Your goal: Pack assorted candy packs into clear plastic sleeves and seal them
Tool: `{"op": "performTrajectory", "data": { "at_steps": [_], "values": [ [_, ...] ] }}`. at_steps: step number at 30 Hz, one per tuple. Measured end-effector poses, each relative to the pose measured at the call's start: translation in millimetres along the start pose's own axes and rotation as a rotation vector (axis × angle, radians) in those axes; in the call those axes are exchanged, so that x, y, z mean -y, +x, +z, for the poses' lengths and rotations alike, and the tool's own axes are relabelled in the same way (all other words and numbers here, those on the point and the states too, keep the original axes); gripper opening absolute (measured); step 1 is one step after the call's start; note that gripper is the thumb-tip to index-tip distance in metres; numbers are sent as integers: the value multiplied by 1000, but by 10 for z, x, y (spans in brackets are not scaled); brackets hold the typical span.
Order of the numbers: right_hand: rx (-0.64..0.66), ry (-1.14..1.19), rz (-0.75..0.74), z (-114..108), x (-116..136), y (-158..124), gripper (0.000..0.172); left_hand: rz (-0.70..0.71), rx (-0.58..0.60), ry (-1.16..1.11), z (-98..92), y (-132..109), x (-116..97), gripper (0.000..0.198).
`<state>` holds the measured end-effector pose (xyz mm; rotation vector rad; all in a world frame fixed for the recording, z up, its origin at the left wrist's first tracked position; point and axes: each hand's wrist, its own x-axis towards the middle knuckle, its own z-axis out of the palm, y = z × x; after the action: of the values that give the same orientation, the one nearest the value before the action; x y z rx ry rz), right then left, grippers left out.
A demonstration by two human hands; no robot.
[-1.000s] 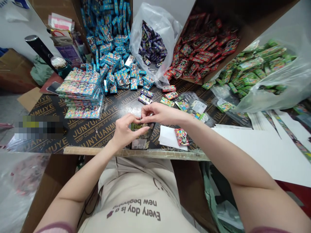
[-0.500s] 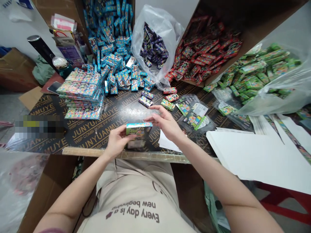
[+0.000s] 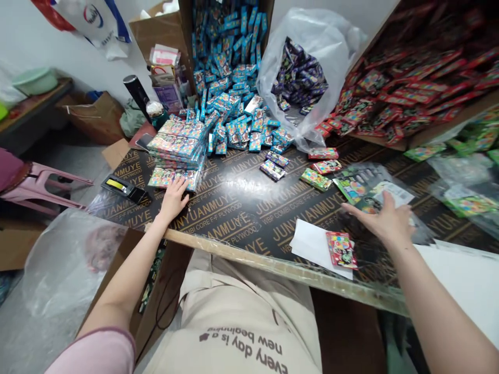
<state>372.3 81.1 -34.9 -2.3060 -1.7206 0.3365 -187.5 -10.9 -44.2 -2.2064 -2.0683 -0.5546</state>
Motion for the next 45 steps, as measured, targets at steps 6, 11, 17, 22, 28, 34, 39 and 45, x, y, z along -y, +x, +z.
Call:
{"op": "performTrajectory", "data": {
  "at_steps": [6, 11, 17, 22, 28, 34, 39, 45],
  "values": [
    [54, -99, 11, 155, -56, 46, 102, -73, -58, -47, -66, 55, -105, 41],
    [128, -188, 62, 6, 104, 149, 89, -12, -122, -232, -164, 56, -757, 33],
    [220, -430, -53, -157, 462, 0, 58, 135, -45, -377, -6, -109, -1340, 32],
    [198, -481, -100, -284, 437, -45, 30, 124, -23, -490, 20, -112, -1326, 39],
    [-64, -397, -167, -662, 641, -440, 42, -92, 128, -785, -206, -63, -1512, 51],
    [-106, 368, -778, -478, 1466, -1605, 45, -255, 238, -1578, -182, 31, -2320, 110],
    [126, 737, -828, -360, 1741, -1949, 33, -576, 490, -2022, -271, -25, -2478, 75],
    [40, 519, -807, -571, 1561, -1435, 59, -437, 1102, -1993, -365, -161, -2276, 74]
  ]
}}
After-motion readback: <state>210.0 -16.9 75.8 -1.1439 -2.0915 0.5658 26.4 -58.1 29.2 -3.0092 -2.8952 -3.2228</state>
